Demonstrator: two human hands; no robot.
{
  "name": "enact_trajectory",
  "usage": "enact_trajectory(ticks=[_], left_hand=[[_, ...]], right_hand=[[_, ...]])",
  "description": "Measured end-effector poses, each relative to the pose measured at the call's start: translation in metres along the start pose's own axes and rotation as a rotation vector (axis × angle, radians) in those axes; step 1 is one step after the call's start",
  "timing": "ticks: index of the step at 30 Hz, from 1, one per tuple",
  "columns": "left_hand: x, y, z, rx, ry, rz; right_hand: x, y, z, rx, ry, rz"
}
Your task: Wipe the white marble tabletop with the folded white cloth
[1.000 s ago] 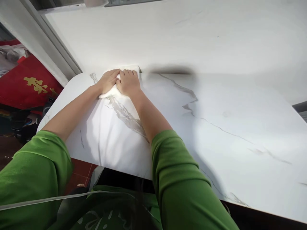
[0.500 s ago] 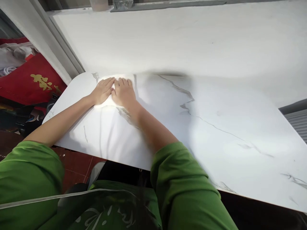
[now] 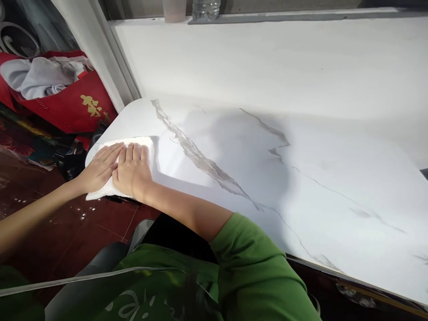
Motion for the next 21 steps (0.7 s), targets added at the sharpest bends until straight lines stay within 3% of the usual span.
enact_trajectory(ticks=[3,6,10,15,21], left_hand=[[0.005,-0.017,0.007,-0.004,-0.024,0.002],[0.011,-0.036,0.033,-0.023,-0.022,-0.001],[0.021,-0.063,0.09,-0.03,-0.005,-0.013],[0.033,-0.091,0.176,-0.05,0.015,-0.051],[0.047,-0.1,0.255,-0.094,-0.019,-0.064]], right_hand=[[0.0,-0.003,0.015,0.004,-0.011,0.009],[0.001,0.006,0.04,-0.018,0.014,0.008],[0.005,0.037,0.088,-0.067,0.049,-0.01],[0.012,0.095,0.155,-0.105,0.123,-0.032],[0.011,0.157,0.209,-0.155,0.265,-0.031]])
Point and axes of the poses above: each hand's wrist, its own z-axis towards the middle knuckle, its own x-axis out of the back of the hand, y = z × x, the point moved 1 cm from there along z, towards the middle knuckle, and after that the axes turned 14 degrees about -y, right-handed, at the moved point
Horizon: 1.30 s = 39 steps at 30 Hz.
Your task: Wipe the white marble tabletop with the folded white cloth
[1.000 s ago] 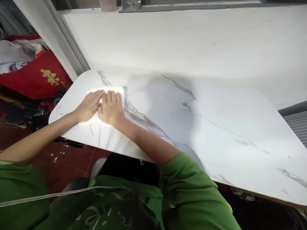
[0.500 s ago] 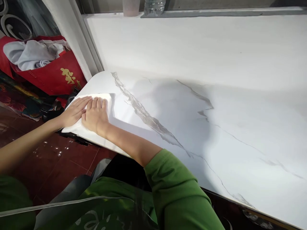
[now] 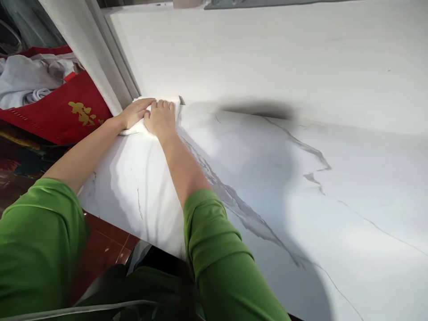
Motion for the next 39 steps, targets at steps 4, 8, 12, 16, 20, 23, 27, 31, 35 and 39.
enact_trajectory(ticks=[4,8,12,16,20,23,27,31,35,39], left_hand=[[0.004,0.001,0.017,-0.004,-0.032,0.005],[0.0,0.004,0.009,-0.012,-0.003,0.007],[-0.009,0.016,-0.021,0.008,0.015,0.029],[-0.022,0.043,-0.074,0.014,0.025,0.058],[-0.039,0.088,-0.137,0.049,0.028,0.071],[-0.053,0.13,-0.177,0.076,0.038,0.07],[-0.067,0.179,-0.205,0.073,0.036,0.08],[-0.071,0.197,-0.198,0.012,0.012,0.096],[-0.067,0.187,-0.155,-0.039,-0.004,0.099],[-0.055,0.166,-0.081,-0.059,0.004,0.087]], right_hand=[[-0.005,0.011,0.013,-0.04,0.03,-0.036],[0.004,0.004,0.0,-0.046,-0.019,-0.082],[0.02,-0.013,-0.035,-0.013,-0.082,-0.086],[0.032,-0.038,-0.088,0.023,-0.124,-0.057],[0.041,-0.061,-0.152,0.077,-0.125,-0.008],[0.05,-0.069,-0.202,0.119,-0.164,-0.014],[0.061,-0.066,-0.254,0.146,-0.175,-0.036],[0.064,-0.051,-0.272,0.145,-0.122,-0.051],[0.061,-0.022,-0.247,0.118,-0.076,-0.089],[0.057,0.023,-0.193,0.074,-0.041,-0.125]])
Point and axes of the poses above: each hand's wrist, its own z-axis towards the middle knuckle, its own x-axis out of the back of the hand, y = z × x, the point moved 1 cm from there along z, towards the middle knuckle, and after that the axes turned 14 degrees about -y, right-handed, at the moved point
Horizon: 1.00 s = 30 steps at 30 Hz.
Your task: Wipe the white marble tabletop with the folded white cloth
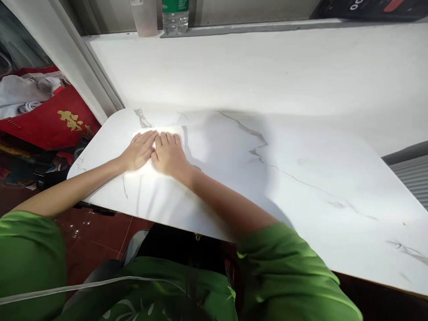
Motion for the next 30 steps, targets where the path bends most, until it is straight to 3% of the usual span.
enact_trajectory(ticks=[6,8,11,15,18,27,30], left_hand=[[0.018,-0.031,0.113,-0.011,0.008,-0.009],[0.021,-0.035,0.133,-0.016,0.022,-0.017],[0.022,-0.036,0.141,-0.016,0.033,-0.018],[0.021,-0.026,0.126,-0.004,0.036,-0.012],[0.019,-0.007,0.103,0.002,0.019,-0.002],[-0.01,0.091,-0.005,-0.034,0.029,0.056],[-0.015,0.119,-0.03,-0.064,0.018,0.068]], right_hand=[[-0.002,0.072,0.073,-0.118,-0.022,-0.001],[-0.003,0.086,0.086,-0.162,-0.035,0.013],[-0.006,0.095,0.093,-0.185,-0.022,0.035],[-0.004,0.09,0.08,-0.156,-0.015,0.017],[0.002,0.079,0.055,-0.148,-0.042,-0.007],[0.02,0.037,-0.079,-0.027,-0.022,-0.023],[0.027,0.023,-0.118,-0.044,-0.011,-0.026]])
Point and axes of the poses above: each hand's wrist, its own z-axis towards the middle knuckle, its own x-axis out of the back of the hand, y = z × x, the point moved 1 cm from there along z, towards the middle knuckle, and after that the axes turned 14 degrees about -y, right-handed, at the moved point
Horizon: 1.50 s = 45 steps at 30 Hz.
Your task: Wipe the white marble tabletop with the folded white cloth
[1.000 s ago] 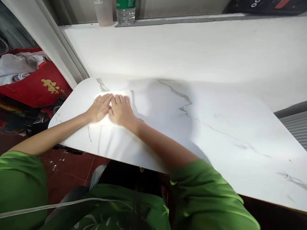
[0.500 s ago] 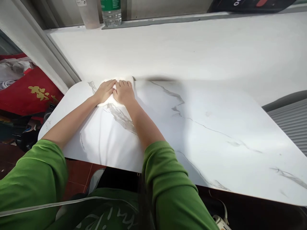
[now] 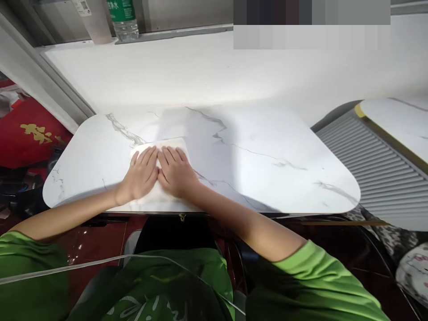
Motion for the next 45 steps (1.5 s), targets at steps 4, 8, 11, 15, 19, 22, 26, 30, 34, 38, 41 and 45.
enact_trajectory(ticks=[4,8,11,15,19,22,26,30,34,38,41,45], left_hand=[[0.0,0.021,-0.011,-0.031,0.0,-0.006],[0.002,0.019,0.007,-0.025,-0.018,-0.019],[0.005,0.008,0.046,-0.02,-0.025,-0.023],[0.012,-0.009,0.121,-0.051,-0.04,-0.03],[0.021,-0.018,0.181,-0.059,0.002,-0.033],[0.023,-0.019,0.198,-0.068,0.024,-0.044],[0.021,-0.011,0.19,-0.072,0.04,-0.05],[0.015,0.014,0.16,-0.074,0.021,-0.059],[0.007,0.054,0.117,-0.071,-0.032,-0.067],[0.0,0.089,0.078,-0.138,-0.061,-0.081],[-0.003,0.105,0.063,-0.185,-0.073,-0.081],[-0.004,0.112,0.073,-0.189,-0.089,-0.094]], right_hand=[[0.006,-0.007,-0.026,-0.056,-0.02,0.003],[0.008,0.007,-0.016,-0.059,-0.048,0.025],[0.01,0.037,0.01,-0.074,-0.058,0.051],[0.017,0.088,0.054,-0.166,-0.097,0.043],[0.023,0.128,0.088,-0.255,-0.13,0.037],[0.022,0.142,0.097,-0.287,-0.111,0.047],[0.015,0.145,0.088,-0.275,-0.072,0.043],[0.015,0.135,0.05,-0.22,-0.048,0.022],[0.021,0.112,-0.01,-0.18,-0.04,-0.004],[0.025,0.088,-0.066,-0.154,-0.008,-0.038],[0.026,0.08,-0.091,-0.166,0.026,-0.056],[0.027,0.091,-0.093,-0.197,0.04,-0.042]])
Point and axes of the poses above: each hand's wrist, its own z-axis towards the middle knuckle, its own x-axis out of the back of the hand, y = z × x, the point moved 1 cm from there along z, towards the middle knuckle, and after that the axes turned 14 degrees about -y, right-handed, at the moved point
